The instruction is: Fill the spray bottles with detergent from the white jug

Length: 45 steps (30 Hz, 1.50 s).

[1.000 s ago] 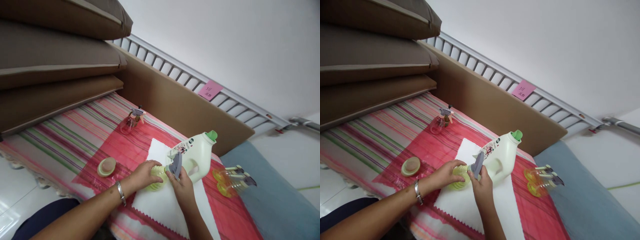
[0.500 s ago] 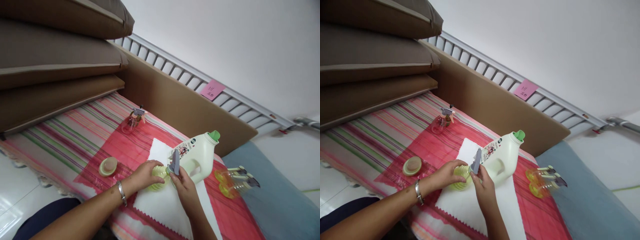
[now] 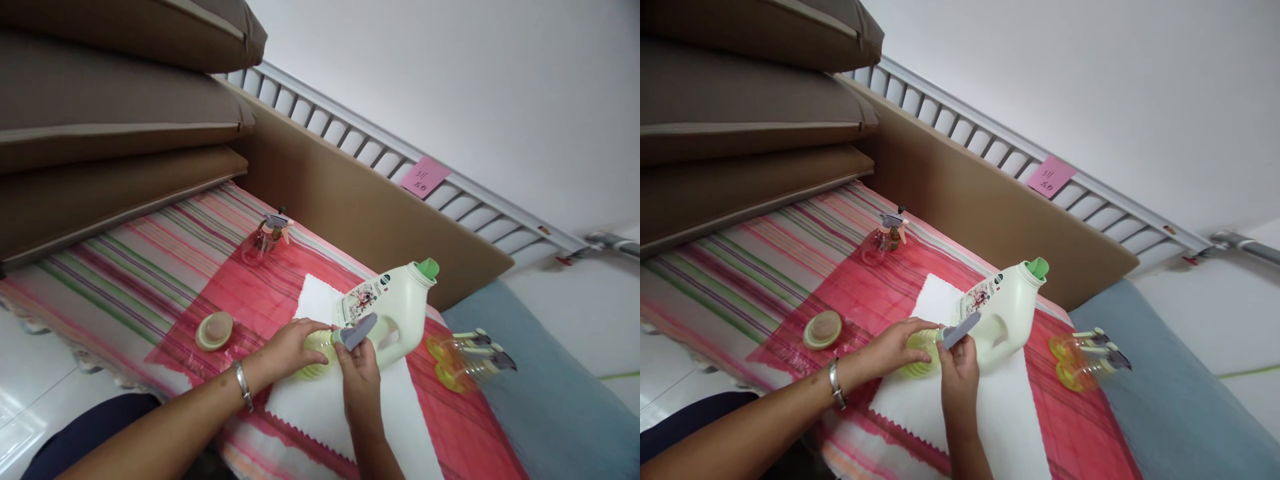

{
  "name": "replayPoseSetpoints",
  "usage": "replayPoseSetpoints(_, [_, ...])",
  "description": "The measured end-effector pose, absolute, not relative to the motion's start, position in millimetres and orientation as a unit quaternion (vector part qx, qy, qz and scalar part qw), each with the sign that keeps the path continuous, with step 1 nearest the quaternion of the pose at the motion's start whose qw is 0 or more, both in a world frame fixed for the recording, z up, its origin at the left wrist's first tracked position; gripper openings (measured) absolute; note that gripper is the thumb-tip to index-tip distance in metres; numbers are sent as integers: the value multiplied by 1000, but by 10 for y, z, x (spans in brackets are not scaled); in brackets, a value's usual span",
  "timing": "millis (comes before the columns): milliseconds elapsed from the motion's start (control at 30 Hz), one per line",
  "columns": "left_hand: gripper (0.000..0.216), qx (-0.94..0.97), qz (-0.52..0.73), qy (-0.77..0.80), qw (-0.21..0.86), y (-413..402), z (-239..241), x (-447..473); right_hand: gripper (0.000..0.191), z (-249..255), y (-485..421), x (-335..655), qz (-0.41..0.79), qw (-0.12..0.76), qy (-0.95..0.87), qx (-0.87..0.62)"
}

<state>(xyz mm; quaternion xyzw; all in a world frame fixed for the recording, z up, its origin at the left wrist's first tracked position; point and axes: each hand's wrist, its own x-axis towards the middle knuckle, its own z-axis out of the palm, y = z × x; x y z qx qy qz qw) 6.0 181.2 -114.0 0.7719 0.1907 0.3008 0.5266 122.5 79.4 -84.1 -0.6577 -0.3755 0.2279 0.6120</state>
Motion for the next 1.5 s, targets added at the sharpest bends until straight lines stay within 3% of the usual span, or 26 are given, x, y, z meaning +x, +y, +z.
replayPoseSetpoints(233, [55, 774, 295, 193, 525, 1810, -1112, 44, 51, -726, 743, 1185, 246, 602, -371, -662])
replayPoseSetpoints(400, [55, 775, 289, 198, 526, 1793, -1084, 27, 45, -743, 767, 1227, 265, 603, -351, -666])
replayPoseSetpoints(600, [53, 775, 285, 198, 528, 1797, -1065, 21, 52, -782, 745, 1186, 257, 610, -351, -663])
replayPoseSetpoints(767, [55, 774, 288, 199, 528, 1806, -1082, 39, 43, -773, 792, 1143, 243, 604, -346, -676])
replayPoseSetpoints(900, [54, 774, 288, 199, 528, 1812, -1092, 50, 48, -786, 689, 1137, 229, 590, -331, -700])
replayPoseSetpoints(967, [54, 773, 289, 200, 528, 1816, -1094, 51, 44, -713, 541, 1175, 181, 547, -337, -745])
replayPoseSetpoints(1067, [54, 775, 288, 199, 527, 1819, -1098, 56, 32, -439, 360, 1307, 8, 433, -413, -801])
replayPoseSetpoints(1167, [54, 776, 287, 199, 525, 1813, -1090, 63, 27, -43, 414, 1445, -111, 332, -584, -733])
replayPoseSetpoints(1367, [52, 782, 294, 200, 512, 1787, -1061, 72, 53, 486, 896, 1395, -12, 13, -765, -644])
replayPoseSetpoints(1500, [52, 786, 296, 199, 505, 1803, -1125, 94, 60, 500, 1045, 1288, 0, -105, -781, -616])
